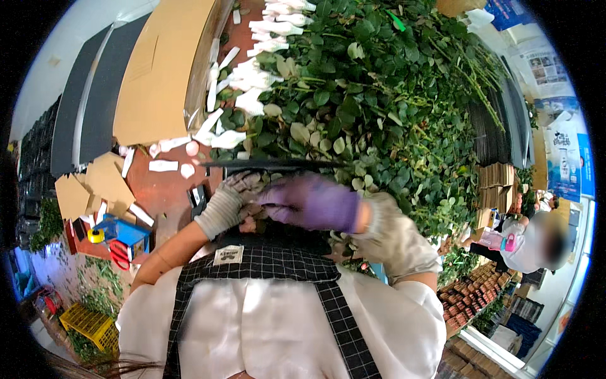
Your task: The person arranges pink roses into a black foam block, trimming stems and adjusting the flowers. They wrap the stems with white paper and secure the arrangement with a stapler. The person then places the finished arrangement into a cardboard box.
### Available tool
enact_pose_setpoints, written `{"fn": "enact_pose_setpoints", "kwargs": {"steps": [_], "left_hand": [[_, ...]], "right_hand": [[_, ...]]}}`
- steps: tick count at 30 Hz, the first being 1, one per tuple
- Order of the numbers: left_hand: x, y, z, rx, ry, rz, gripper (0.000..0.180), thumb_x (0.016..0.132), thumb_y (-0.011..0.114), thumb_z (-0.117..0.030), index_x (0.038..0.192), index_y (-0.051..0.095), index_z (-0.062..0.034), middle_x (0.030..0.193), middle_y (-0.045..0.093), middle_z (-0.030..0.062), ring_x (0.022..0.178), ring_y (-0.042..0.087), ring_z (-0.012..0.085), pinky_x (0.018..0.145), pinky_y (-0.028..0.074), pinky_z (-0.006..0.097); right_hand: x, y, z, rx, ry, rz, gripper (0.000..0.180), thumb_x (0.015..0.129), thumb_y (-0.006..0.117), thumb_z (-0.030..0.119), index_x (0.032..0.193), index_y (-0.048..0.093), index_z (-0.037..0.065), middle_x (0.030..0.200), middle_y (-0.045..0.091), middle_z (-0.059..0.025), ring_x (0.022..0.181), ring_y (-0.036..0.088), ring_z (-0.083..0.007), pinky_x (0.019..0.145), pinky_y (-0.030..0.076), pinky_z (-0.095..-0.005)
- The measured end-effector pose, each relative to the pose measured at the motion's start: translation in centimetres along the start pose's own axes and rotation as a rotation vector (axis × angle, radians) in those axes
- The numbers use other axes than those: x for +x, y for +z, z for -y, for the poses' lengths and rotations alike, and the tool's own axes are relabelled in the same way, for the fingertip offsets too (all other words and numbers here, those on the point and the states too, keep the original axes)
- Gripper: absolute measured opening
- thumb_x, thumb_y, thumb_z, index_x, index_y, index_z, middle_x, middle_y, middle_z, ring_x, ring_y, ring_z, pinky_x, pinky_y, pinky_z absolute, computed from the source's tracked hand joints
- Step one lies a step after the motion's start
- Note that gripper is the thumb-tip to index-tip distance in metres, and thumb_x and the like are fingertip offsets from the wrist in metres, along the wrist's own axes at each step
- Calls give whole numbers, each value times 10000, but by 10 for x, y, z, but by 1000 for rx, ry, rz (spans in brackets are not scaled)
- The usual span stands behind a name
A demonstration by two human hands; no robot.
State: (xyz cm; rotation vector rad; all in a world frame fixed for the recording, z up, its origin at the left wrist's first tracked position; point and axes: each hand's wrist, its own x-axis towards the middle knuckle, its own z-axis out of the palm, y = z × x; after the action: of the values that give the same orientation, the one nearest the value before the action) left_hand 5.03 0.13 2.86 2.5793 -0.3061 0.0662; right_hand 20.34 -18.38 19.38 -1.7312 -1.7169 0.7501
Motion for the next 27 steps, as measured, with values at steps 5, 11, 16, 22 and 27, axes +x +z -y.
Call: {"fn": "enact_pose_setpoints", "kwargs": {"steps": [5, 11, 16, 22, 27], "left_hand": [[16, -20, -8, -66, -45, 153, 304, 821, 553, -288, 1085, 657, -182, 1257, 547, 79, 1105, 507, 312, 945, 381, 437], [14, -13, -3, -52, -63, 120, 320, 803, 585, -306, 1063, 658, -136, 1185, 576, 122, 1058, 524, 327, 930, 382, 450], [15, -21, -6, -123, -49, -6, 324, 786, 628, -295, 1056, 661, -121, 1235, 555, 118, 1088, 517, 338, 950, 384, 449], [22, -52, -17, -73, 29, 36, 307, 784, 621, -243, 1061, 663, -120, 1250, 545, 123, 1112, 520, 323, 950, 397, 448], [9, -94, -37, -229, 87, -94, 261, 795, 640, -219, 1040, 681, -139, 1166, 607, 113, 1053, 564, 320, 908, 442, 418]], "right_hand": [[75, -99, -124, -722, 234, -468, 235, 919, 435, 141, 1053, 614, 70, 991, 645, -163, 854, 636, -320, 715, 504, -423], [73, -86, -155, -844, 333, -169, 208, 802, 580, 143, 994, 640, 91, 906, 625, -127, 880, 616, -301, 772, 472, -426], [8, -153, -90, -179, 158, -899, 302, 823, 639, 94, 1119, 600, 56, 1013, 622, -100, 933, 608, -223, 826, 478, -357], [16, -211, -53, -416, 501, -482, 567, 779, 718, 170, 1295, 494, 96, 1140, 615, -108, 1009, 589, -198, 876, 464, -323], [-36, -215, -47, 291, -82, -1091, 391, 843, 652, 75, 1221, 559, 35, 1069, 642, -53, 962, 599, -129, 836, 472, -261]]}}
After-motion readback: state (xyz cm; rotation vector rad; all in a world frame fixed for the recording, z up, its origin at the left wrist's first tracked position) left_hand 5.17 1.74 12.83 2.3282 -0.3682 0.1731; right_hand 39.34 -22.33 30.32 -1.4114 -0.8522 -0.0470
